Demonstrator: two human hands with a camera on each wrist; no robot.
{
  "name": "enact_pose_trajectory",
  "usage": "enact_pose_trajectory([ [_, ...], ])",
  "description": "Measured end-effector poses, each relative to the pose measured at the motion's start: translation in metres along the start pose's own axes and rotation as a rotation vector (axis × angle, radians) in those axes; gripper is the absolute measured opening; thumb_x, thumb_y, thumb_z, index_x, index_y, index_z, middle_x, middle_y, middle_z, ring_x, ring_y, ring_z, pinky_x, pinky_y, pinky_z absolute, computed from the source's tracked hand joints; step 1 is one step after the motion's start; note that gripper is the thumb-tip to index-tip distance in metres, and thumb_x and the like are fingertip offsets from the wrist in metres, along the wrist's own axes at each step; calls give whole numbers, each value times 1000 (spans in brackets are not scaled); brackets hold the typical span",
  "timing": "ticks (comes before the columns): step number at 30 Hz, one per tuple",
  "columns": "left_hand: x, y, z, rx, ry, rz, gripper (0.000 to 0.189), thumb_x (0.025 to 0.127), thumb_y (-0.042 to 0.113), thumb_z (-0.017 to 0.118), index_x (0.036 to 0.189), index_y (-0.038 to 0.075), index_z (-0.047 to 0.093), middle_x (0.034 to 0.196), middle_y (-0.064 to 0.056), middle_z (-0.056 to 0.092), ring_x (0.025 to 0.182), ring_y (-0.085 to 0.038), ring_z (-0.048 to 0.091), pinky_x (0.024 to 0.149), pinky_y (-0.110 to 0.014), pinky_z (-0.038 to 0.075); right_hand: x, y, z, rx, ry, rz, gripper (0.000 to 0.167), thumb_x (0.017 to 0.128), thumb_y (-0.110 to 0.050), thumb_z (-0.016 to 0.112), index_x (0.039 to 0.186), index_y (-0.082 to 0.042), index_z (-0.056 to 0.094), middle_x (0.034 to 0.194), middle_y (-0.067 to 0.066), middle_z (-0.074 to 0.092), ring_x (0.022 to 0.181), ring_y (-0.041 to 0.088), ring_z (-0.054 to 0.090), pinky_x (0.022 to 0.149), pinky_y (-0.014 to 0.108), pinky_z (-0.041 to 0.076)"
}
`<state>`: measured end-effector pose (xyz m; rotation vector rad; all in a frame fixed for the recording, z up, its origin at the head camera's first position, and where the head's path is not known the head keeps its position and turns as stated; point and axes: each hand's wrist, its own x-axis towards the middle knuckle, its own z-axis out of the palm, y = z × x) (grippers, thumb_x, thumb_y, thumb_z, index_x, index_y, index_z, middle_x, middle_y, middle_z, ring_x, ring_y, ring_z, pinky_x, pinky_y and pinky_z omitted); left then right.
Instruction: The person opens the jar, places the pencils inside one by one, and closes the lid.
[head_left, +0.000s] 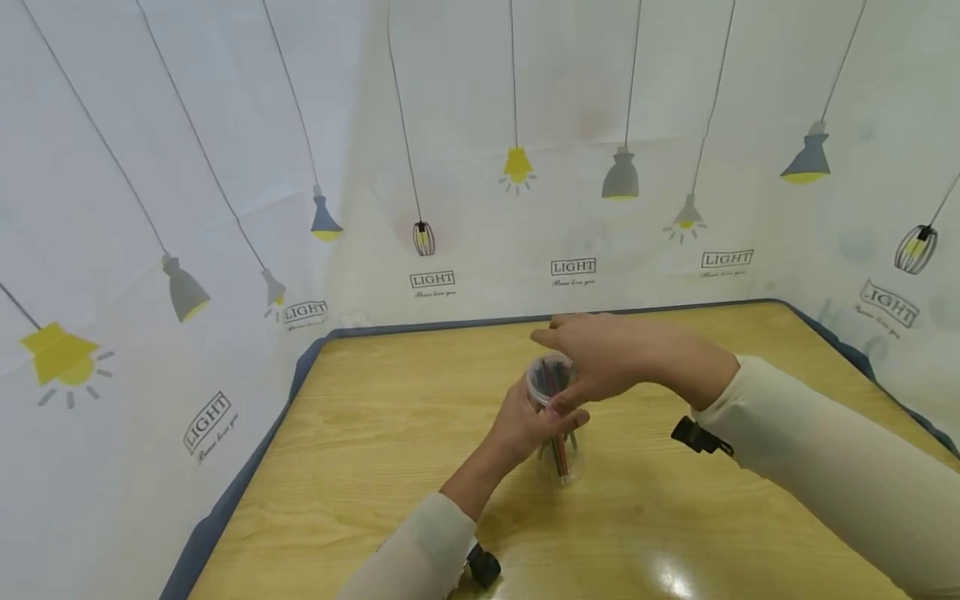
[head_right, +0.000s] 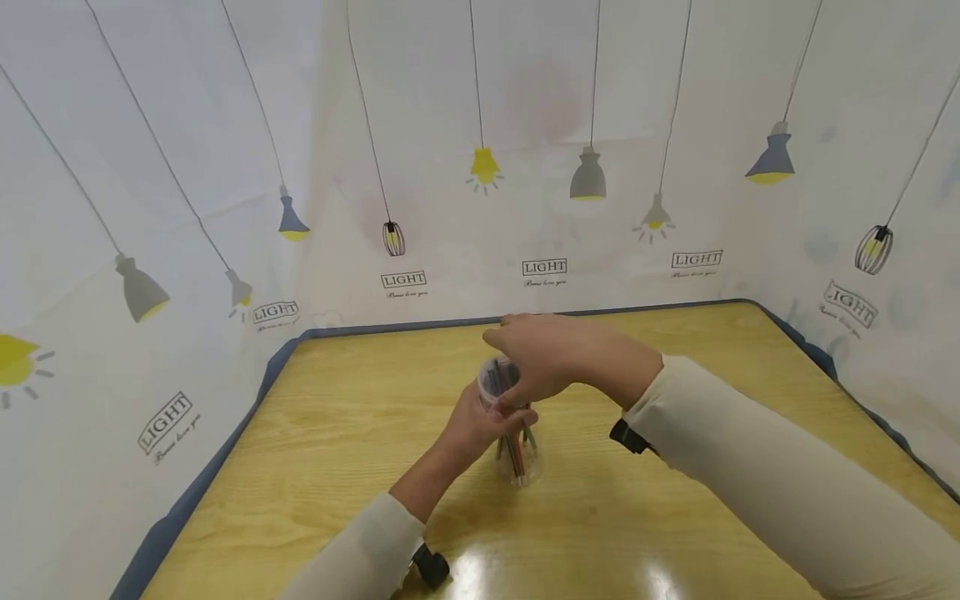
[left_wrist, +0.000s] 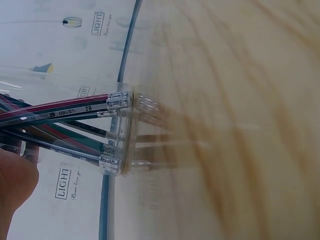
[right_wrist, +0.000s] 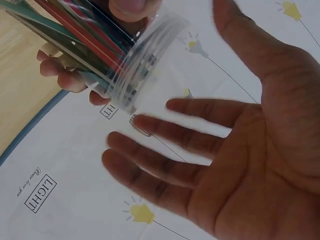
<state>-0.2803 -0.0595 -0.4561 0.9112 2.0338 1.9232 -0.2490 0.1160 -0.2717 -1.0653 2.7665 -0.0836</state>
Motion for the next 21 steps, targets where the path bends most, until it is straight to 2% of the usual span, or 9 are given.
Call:
enact_pose_trajectory([
  [3,-1,-2,0,-5,-22,19,81,95,54,85,159,20,48,146,-6,64,124,-12,68,102,-29,60,-2,3,1,15,4,-74,81,92,-28,93,160,-5,56,158,19,60,137,36,66,110,53,60],
  [6,0,-1,0,-12,-24,32,83,95,56,84,160,20,47,146,-8,63,122,-13,68,99,-29,62,0,2,1,-25,32,-106,66,89,-17,95,148,-6,68,139,12,70,119,27,71,97,45,64],
  [10,2,2,0,32,11,25,76,96,46,85,159,23,50,145,-4,67,124,-11,68,103,-28,59,6,-3,0,-85,63,-15,45,91,-30,94,124,-5,77,110,4,74,95,17,68,83,38,62],
  [13,2,3,0,73,36,5,72,96,37,86,158,25,52,145,-1,69,125,-10,68,107,-29,58,9,-6,0,-98,65,50,43,92,-42,92,108,-6,76,94,-1,71,83,14,62,74,34,57],
  [15,2,4,0,80,43,-2,71,97,35,86,158,26,52,145,-2,69,125,-12,68,107,-30,58,10,-7,1,-101,66,67,42,93,-44,91,105,-7,75,90,-2,69,80,14,61,70,32,54],
  [16,2,4,0,75,42,-4,71,97,33,87,159,26,52,146,-2,69,127,-12,68,109,-31,58,9,-7,1,-100,65,73,43,94,-46,90,105,-7,75,90,-2,69,80,14,61,70,32,54],
  [18,1,4,0,65,35,-1,72,97,33,87,160,26,51,148,-2,68,130,-12,68,111,-31,57,6,-6,2,-100,52,76,52,94,-49,89,117,-5,75,102,2,72,88,17,65,75,35,58],
  [21,0,2,1,10,11,3,74,97,33,87,160,24,50,149,-3,67,131,-13,68,110,-30,58,1,-3,2,-73,20,47,74,94,-49,89,146,-2,66,135,13,69,117,28,69,93,45,62],
])
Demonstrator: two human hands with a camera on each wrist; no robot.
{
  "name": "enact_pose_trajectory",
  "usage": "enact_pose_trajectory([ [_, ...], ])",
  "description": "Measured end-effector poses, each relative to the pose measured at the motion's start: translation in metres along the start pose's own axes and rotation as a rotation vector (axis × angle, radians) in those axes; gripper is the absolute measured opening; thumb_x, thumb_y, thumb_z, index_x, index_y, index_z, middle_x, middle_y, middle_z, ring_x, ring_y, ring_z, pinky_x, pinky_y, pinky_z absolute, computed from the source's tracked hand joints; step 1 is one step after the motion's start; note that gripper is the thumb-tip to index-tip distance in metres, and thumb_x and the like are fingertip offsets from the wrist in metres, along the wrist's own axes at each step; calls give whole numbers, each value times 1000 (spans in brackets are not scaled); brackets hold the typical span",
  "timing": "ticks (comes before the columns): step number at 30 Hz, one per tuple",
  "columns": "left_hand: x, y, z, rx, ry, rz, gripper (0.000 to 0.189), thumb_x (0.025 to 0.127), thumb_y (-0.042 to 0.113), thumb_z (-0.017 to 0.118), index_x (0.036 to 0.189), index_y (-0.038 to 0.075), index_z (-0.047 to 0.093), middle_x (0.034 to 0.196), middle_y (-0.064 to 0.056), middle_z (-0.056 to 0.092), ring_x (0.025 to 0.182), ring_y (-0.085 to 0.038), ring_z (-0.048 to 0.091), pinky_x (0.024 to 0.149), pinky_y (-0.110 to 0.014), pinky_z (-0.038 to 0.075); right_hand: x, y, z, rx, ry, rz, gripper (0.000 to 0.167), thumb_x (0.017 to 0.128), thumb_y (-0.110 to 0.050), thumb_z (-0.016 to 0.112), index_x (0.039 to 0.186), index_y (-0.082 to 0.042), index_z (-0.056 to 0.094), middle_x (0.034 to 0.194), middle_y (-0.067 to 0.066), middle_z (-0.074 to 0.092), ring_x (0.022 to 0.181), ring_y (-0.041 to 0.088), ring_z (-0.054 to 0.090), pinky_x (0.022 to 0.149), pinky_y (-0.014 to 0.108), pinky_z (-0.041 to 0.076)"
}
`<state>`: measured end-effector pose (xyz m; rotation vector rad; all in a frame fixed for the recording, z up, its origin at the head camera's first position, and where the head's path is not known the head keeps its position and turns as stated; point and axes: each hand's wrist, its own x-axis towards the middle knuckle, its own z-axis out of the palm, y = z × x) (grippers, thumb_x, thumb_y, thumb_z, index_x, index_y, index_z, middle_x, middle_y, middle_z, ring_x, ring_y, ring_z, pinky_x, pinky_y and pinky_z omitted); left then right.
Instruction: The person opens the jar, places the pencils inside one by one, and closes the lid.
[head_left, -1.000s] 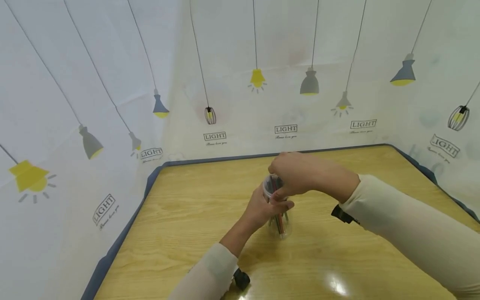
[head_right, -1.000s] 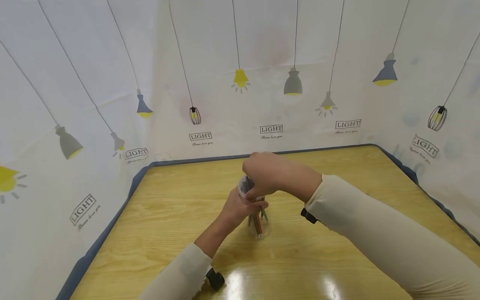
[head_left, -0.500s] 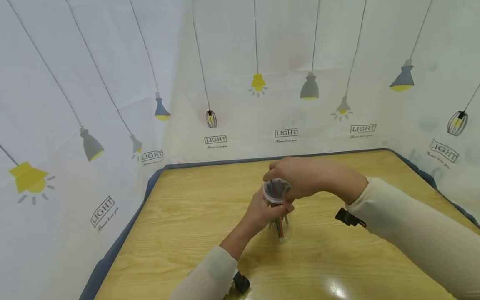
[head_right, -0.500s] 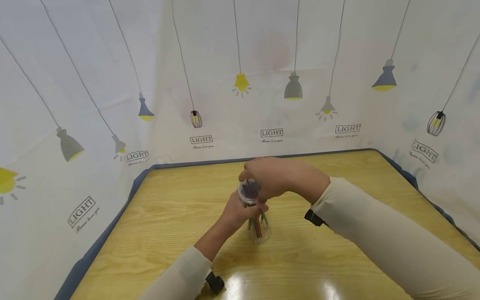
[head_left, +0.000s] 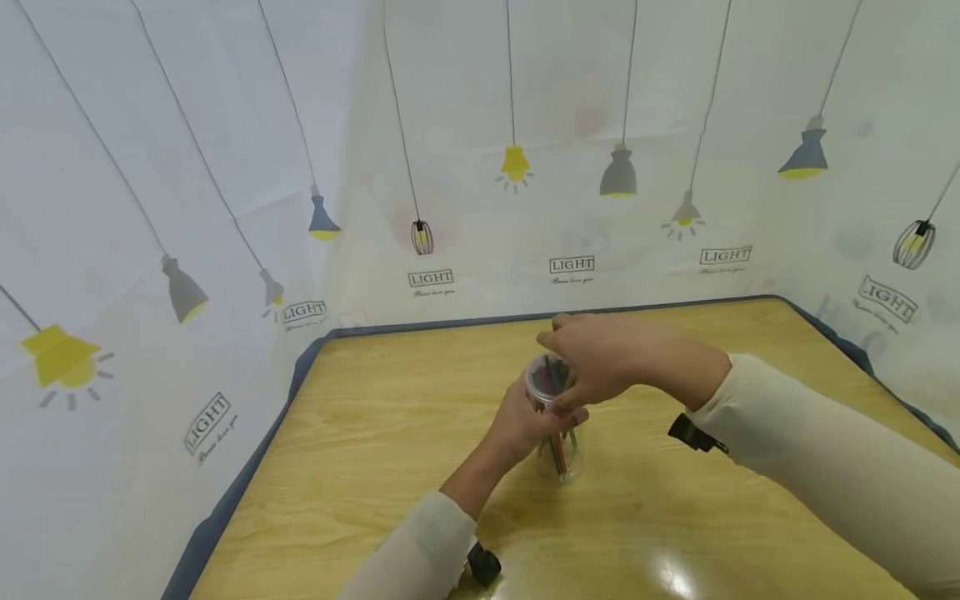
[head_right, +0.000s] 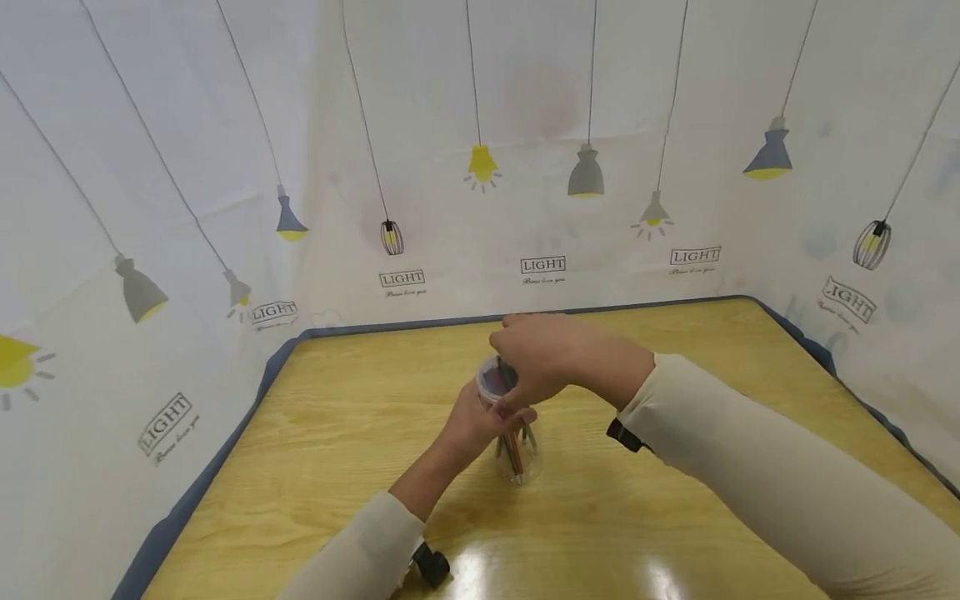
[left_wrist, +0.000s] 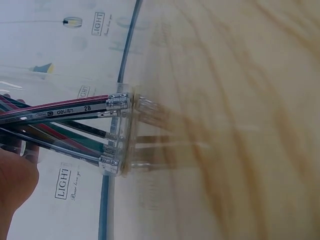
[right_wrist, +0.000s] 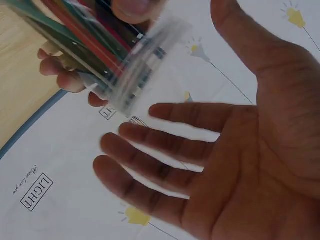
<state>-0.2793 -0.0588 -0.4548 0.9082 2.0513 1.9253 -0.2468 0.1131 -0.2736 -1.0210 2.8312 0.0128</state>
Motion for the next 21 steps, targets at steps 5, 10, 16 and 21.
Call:
enact_pose_trajectory([
  [5,-2,-3,1,-72,-54,11,76,97,44,86,159,18,50,147,-9,64,123,-13,69,100,-29,62,-3,5,-1,70,-25,-139,79,89,-24,95,158,-9,60,157,14,60,138,35,63,106,51,61],
  [10,0,-1,1,-31,-40,19,78,96,50,85,158,20,51,147,-6,64,124,-11,67,101,-27,60,3,-1,-2,32,-10,-125,55,89,-13,93,140,-8,73,129,8,71,111,22,68,93,40,63],
  [16,1,1,1,65,11,15,73,96,43,86,157,25,51,131,4,68,116,-8,64,103,-29,56,8,-13,-6,-42,-4,-31,44,92,-30,93,123,-4,76,111,6,74,98,18,66,86,38,62],
  [21,-1,-1,2,53,10,3,71,97,38,86,158,26,51,136,1,69,120,-8,67,103,-29,58,7,-16,-4,-56,-36,20,57,95,-38,90,136,-3,72,124,10,74,107,22,70,88,39,64],
])
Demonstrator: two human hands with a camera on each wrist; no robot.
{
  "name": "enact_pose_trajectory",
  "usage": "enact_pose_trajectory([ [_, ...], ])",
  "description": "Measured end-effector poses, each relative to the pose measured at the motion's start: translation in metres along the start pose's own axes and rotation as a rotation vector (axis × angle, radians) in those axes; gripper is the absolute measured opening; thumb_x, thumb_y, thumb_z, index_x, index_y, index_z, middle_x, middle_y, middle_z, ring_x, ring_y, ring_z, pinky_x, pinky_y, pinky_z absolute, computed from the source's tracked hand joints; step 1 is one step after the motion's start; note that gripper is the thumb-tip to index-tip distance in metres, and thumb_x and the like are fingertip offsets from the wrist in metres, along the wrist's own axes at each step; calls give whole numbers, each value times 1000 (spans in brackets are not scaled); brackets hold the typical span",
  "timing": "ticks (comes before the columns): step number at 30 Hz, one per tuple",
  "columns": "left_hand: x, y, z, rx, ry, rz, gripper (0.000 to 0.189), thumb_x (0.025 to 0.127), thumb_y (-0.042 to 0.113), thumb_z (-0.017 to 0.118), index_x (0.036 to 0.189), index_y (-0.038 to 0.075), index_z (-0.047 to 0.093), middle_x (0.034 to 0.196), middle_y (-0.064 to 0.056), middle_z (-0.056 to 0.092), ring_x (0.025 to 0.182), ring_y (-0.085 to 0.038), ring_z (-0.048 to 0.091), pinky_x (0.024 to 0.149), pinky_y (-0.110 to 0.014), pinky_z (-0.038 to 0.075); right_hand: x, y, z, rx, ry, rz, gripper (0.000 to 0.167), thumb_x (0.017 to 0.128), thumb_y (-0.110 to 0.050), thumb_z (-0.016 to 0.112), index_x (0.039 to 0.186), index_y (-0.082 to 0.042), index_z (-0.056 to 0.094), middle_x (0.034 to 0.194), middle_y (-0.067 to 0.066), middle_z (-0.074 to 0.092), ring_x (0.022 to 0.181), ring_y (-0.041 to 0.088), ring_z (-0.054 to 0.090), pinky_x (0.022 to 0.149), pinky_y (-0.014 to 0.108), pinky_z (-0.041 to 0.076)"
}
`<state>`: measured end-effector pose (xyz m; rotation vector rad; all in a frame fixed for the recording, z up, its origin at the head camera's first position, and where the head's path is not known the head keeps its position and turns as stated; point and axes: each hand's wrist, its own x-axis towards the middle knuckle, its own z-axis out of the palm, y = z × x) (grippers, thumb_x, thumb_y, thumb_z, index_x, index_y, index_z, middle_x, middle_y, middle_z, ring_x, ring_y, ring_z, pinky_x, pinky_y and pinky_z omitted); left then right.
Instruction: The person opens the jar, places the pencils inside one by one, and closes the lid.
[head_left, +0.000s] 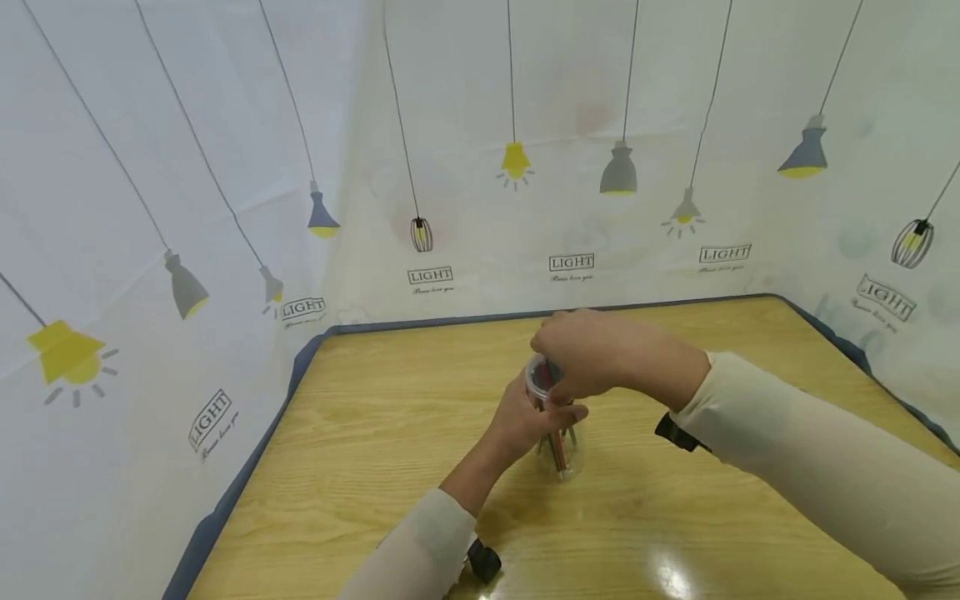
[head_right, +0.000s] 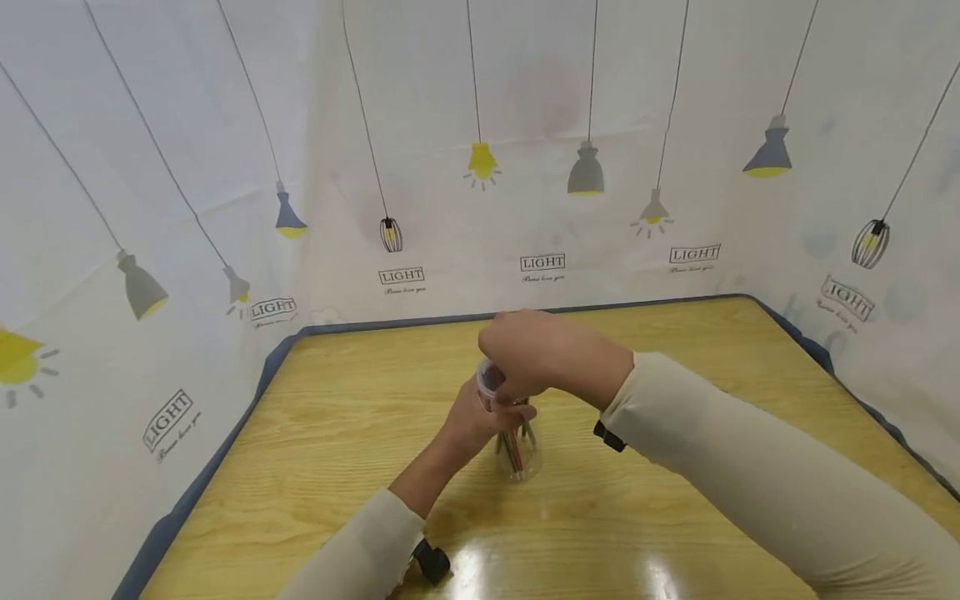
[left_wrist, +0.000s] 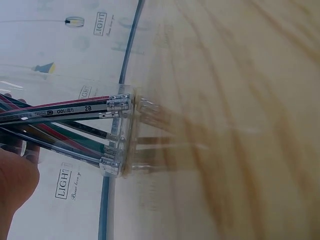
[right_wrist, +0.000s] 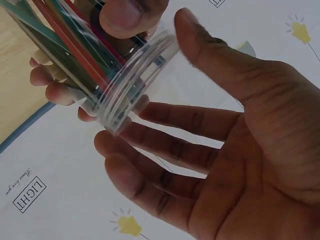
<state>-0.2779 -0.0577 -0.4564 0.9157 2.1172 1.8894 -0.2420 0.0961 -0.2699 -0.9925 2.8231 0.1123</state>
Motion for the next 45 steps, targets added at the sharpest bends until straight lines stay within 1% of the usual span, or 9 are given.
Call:
enact_pose_trajectory([
  [5,-2,-5,0,-89,-35,-7,76,96,39,87,158,18,50,145,-7,67,122,-11,70,102,-29,62,-4,8,5,75,-24,-52,82,92,-34,93,161,-7,56,152,15,63,128,29,68,101,45,63],
  [9,-3,-7,1,-138,-56,-6,81,95,45,88,159,16,48,144,-8,64,119,-13,71,98,-29,64,-6,17,9,121,-18,-132,82,88,-25,97,159,-9,59,152,14,63,130,30,67,103,46,62],
  [22,0,-3,-2,18,-11,32,69,97,40,85,157,27,52,144,0,67,124,-15,69,101,-29,61,4,12,8,126,48,-8,41,90,-43,92,100,-8,73,86,-1,69,72,12,61,62,26,51],
  [26,1,-2,-3,-46,-20,41,79,95,43,88,161,22,49,149,-6,65,128,-15,68,105,-30,61,0,12,7,73,11,13,72,89,-55,91,135,-3,70,117,9,74,97,22,71,79,37,62],
  [30,0,-2,-5,-101,-32,22,84,94,46,89,161,17,48,149,-9,63,126,-13,68,104,-29,61,-4,15,3,78,-22,-81,94,88,-42,95,166,-13,51,153,16,61,128,31,67,102,50,62],
  [34,0,0,-3,-70,-41,5,73,97,43,84,158,19,50,145,-6,64,121,-12,68,99,-28,61,-2,15,3,83,18,-160,70,88,-21,96,152,-14,67,141,12,68,117,26,69,95,44,63],
  [40,2,3,-3,11,-15,-20,71,98,34,84,160,26,50,147,-4,67,125,-12,68,103,-30,60,4,8,1,36,36,-42,43,95,-38,89,121,-7,77,105,4,75,88,15,67,71,30,58],
  [42,2,4,-3,-1,-18,-24,73,98,31,85,161,28,49,148,-4,68,127,-17,69,103,-31,61,5,8,3,38,24,-4,42,98,-44,85,115,-7,76,98,2,74,81,14,65,67,29,55],
  [45,0,2,-2,-38,-32,-31,77,97,29,86,163,28,47,151,-3,65,131,-19,68,105,-30,60,2,11,7,55,5,26,60,97,-52,84,132,-5,72,114,7,75,93,19,70,75,35,60],
])
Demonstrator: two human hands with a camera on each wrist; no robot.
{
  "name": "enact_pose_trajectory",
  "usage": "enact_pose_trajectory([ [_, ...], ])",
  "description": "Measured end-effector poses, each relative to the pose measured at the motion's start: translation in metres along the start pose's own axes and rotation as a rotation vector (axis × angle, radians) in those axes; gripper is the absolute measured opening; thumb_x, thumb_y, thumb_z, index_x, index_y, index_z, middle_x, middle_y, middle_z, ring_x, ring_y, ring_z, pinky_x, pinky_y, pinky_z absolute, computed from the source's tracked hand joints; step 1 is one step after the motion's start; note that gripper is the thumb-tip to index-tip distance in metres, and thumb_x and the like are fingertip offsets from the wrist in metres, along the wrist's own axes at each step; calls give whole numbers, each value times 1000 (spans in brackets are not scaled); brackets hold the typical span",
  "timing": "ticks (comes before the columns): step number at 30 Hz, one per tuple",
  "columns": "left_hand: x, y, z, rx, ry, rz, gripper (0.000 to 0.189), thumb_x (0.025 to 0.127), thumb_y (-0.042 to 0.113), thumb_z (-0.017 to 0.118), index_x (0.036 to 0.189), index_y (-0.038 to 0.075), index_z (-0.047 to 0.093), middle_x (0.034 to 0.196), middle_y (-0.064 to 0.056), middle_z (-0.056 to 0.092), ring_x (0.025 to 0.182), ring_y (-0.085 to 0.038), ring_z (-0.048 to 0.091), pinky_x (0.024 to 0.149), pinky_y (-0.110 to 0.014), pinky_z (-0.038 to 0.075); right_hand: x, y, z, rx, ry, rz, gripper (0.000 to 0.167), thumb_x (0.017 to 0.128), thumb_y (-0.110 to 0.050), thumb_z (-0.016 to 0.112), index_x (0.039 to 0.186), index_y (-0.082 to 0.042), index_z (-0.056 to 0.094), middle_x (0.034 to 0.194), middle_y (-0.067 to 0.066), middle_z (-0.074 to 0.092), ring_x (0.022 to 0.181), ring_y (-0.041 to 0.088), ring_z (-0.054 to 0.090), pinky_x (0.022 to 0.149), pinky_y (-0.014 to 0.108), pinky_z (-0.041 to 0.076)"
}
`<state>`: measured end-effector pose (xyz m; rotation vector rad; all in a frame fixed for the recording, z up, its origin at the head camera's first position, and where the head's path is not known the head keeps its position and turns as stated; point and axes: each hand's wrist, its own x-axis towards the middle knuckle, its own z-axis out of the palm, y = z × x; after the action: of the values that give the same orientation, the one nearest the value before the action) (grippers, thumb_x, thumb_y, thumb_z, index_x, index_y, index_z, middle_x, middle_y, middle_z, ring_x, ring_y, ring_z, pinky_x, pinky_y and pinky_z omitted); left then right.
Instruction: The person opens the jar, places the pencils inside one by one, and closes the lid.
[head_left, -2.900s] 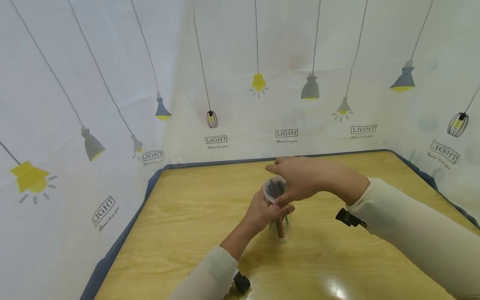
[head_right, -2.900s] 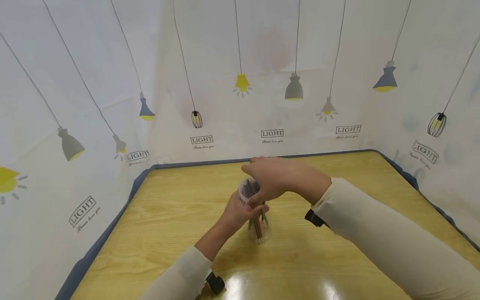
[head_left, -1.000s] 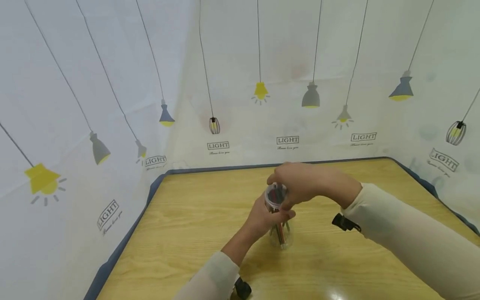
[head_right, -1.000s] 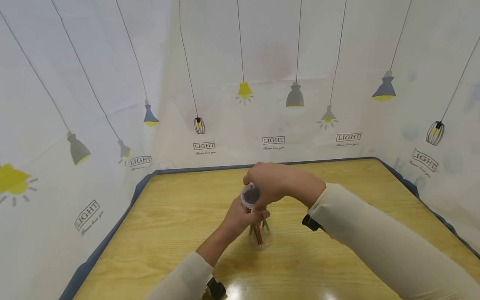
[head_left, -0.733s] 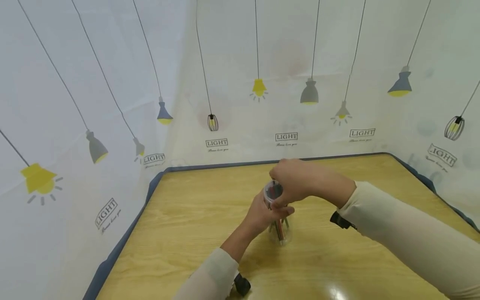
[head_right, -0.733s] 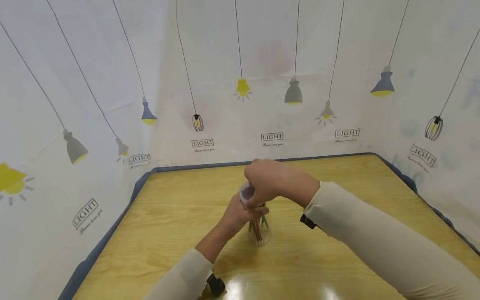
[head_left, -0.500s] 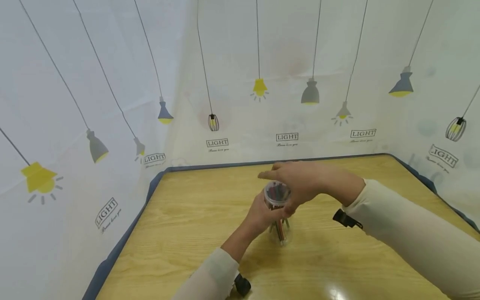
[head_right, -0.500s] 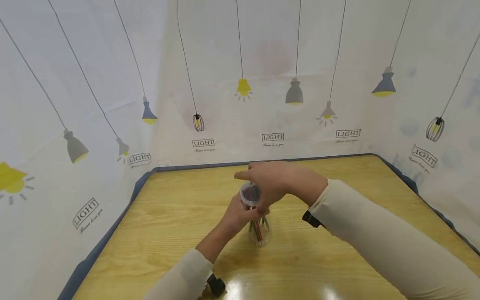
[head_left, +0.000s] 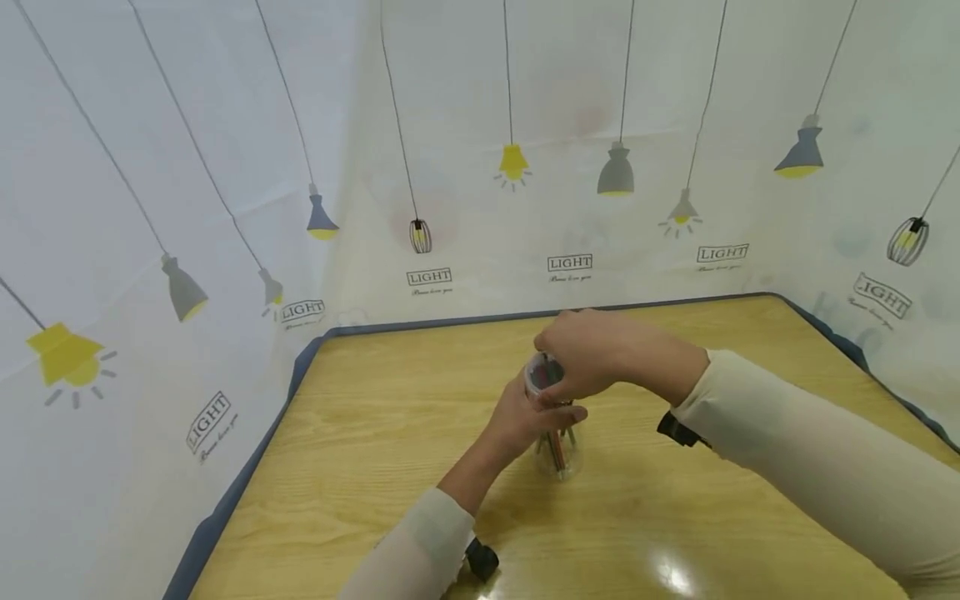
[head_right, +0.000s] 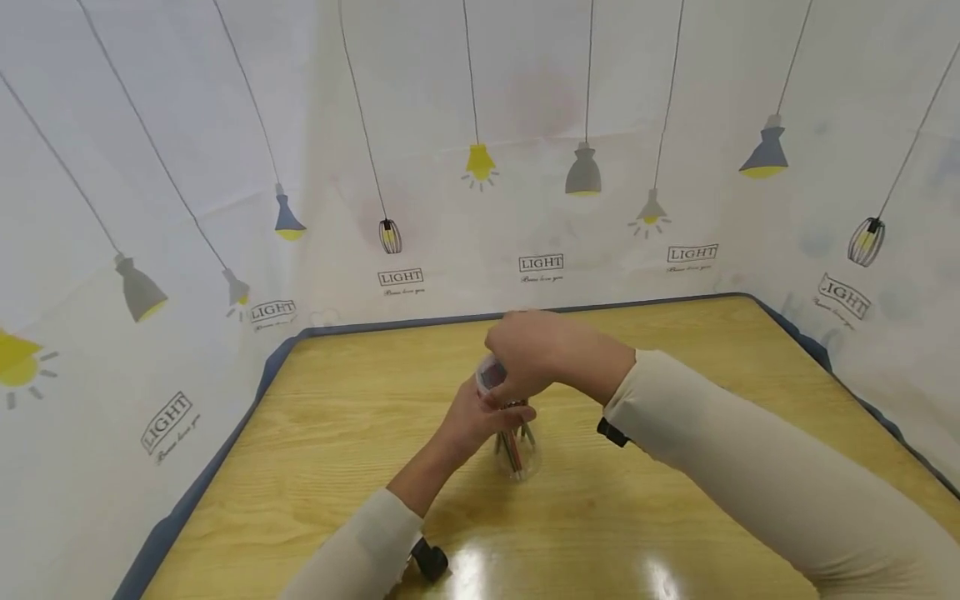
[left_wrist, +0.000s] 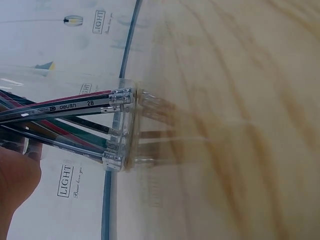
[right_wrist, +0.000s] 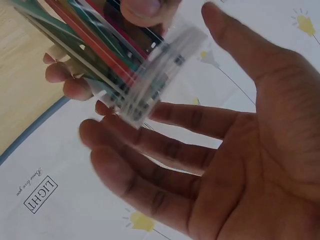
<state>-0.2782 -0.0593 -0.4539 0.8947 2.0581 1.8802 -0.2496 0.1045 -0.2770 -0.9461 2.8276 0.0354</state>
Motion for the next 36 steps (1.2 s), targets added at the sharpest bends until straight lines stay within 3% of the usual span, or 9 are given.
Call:
enact_pose_trajectory([
  [4,-1,-1,2,-68,-29,-12,79,96,28,88,163,25,46,152,-5,62,132,-17,68,106,-31,61,-6,8,1,41,-5,-54,90,91,-46,92,163,-8,53,153,16,63,128,30,68,102,49,62],
  [6,-1,-2,2,-83,-43,-15,79,96,29,87,163,25,46,152,-6,62,130,-16,68,105,-31,61,-7,10,2,72,1,-118,87,90,-34,95,162,-9,54,155,16,61,132,33,67,105,51,61],
  [11,-3,-4,-1,-70,-67,6,79,96,33,88,163,30,45,151,-3,61,128,-14,66,102,-29,59,-4,7,3,91,20,-167,68,88,-20,97,147,-6,68,143,13,70,121,29,70,98,43,64],
  [19,5,-5,-2,-132,-105,98,71,97,16,85,153,24,42,128,3,63,106,-15,60,90,-29,57,5,4,3,68,32,-67,43,87,-35,98,112,-6,79,99,2,75,83,13,67,70,28,58],
  [23,8,-6,-3,-125,-105,87,69,97,16,86,147,28,41,126,7,63,104,-10,59,90,-26,56,6,7,6,99,35,-39,40,88,-39,96,105,-7,78,95,1,76,78,11,65,66,26,54],
  [27,13,-8,-6,-118,-144,128,61,96,13,87,143,15,49,120,-9,66,100,-14,61,87,-28,57,6,12,13,108,56,-44,43,90,-40,95,110,-7,77,99,2,76,79,10,63,68,27,54],
  [31,4,-6,-12,-42,-125,5,78,96,21,89,156,24,41,144,-11,62,126,-15,63,109,-41,57,3,14,23,78,87,-53,54,90,-48,93,121,-6,76,105,1,76,87,13,65,74,32,58],
  [34,-9,-2,-24,56,-102,-111,99,95,39,90,167,42,22,172,-3,41,160,-19,42,133,-57,36,0,16,30,51,101,-47,77,93,-63,85,142,-5,69,129,8,76,110,24,73,92,45,64],
  [36,-16,2,-34,123,-110,-129,108,92,56,88,171,45,15,180,-4,29,170,-25,25,138,-65,22,-4,18,34,48,111,-27,92,95,-71,77,158,-6,58,148,17,69,131,36,70,106,56,61],
])
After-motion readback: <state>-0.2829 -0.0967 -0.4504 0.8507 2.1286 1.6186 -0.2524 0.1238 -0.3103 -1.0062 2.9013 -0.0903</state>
